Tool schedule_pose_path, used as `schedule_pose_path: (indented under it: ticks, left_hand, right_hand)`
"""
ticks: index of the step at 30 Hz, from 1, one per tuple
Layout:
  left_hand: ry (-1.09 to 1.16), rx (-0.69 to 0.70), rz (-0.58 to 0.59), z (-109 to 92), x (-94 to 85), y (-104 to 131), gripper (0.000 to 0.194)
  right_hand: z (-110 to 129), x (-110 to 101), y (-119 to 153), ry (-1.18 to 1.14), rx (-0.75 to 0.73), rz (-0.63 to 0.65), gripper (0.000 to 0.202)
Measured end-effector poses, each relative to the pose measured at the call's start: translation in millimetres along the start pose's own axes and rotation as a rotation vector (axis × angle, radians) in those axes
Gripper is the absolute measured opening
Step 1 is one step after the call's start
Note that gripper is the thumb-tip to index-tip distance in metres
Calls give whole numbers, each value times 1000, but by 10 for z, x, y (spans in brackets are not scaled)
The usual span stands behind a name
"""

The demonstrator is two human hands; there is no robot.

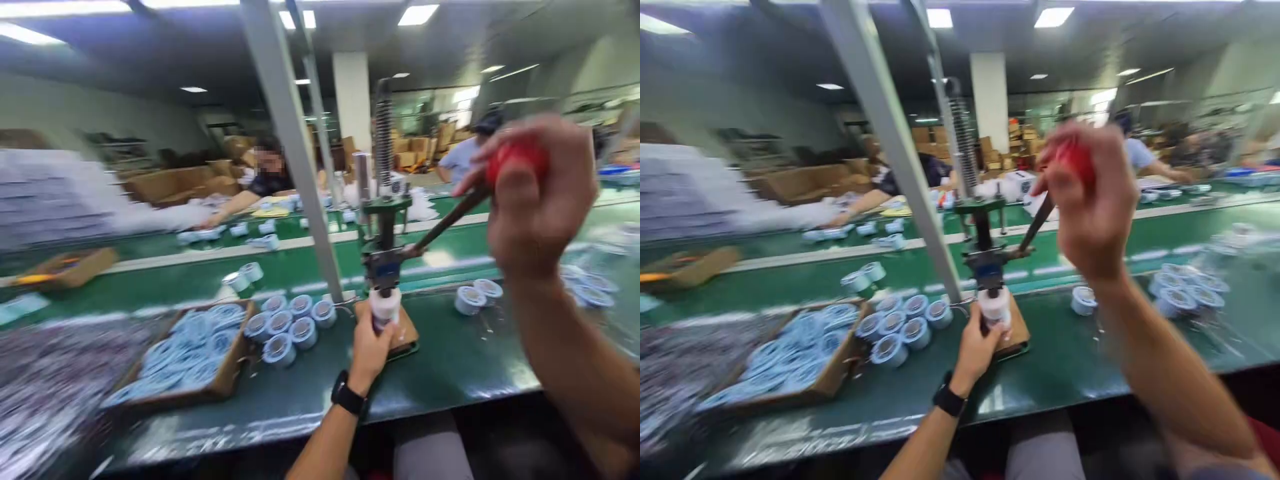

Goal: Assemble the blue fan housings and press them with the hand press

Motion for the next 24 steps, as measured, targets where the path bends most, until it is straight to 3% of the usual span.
schedule_pose_path:
  ticks: [2, 4, 6, 8, 9, 11, 13, 15, 17, 19, 21, 24]
  left_hand:
    - [-152, 93, -13, -2, -191, 59, 50]
    - [-403, 198, -61, -2, -471, 126, 49]
    - [-682, 239, -144, 13, -785, 181, 47]
    - [-902, 226, -183, 45, -1029, 229, 47]
    - [-982, 219, -178, 63, -1100, 261, 46]
    - [-1072, 227, -156, 85, -1133, 361, 45]
    - [-1098, 259, -142, 84, -1046, 490, 46]
    - [-1103, 282, -121, 69, -897, 591, 50]
    - [-1093, 281, -79, 27, -770, 612, 54]
    - [-1034, 281, -37, -69, -763, 538, 52]
    - [-965, 279, -31, -213, -962, 374, 50]
    - [-972, 212, -145, -413, -1679, 11, 41]
  right_hand:
    - [-106, 282, -367, -106, 19, 71, 37]
    - [-131, 508, -230, -156, 13, 69, 46]
    - [-174, 637, 333, -179, 61, -46, 55]
    - [-252, 721, 1089, -125, 118, -203, 64]
    - [-308, 812, 1440, -111, 164, -171, 70]
    - [-472, 1037, 1992, -28, 363, 14, 84]
    - [-625, 1238, 2312, 73, 597, 226, 93]
    - [-683, 1341, 2405, 158, 749, 310, 95]
    - [-653, 1355, 2355, 204, 790, 260, 95]
    - [-614, 1304, 2289, 235, 767, 174, 95]
    - [-664, 1196, 2258, 304, 692, 134, 88]
    - [-1027, 967, 2272, 467, 509, 216, 70]
Point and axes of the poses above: each hand's wrist, its own y-axis away from the middle knuckle, its own x-axis out of the palm, z = x × y, the point moved 5 cm from there along -y, towards the middle knuckle, and after that the axes turned 12 degrees about y, right-handed, at the moved point
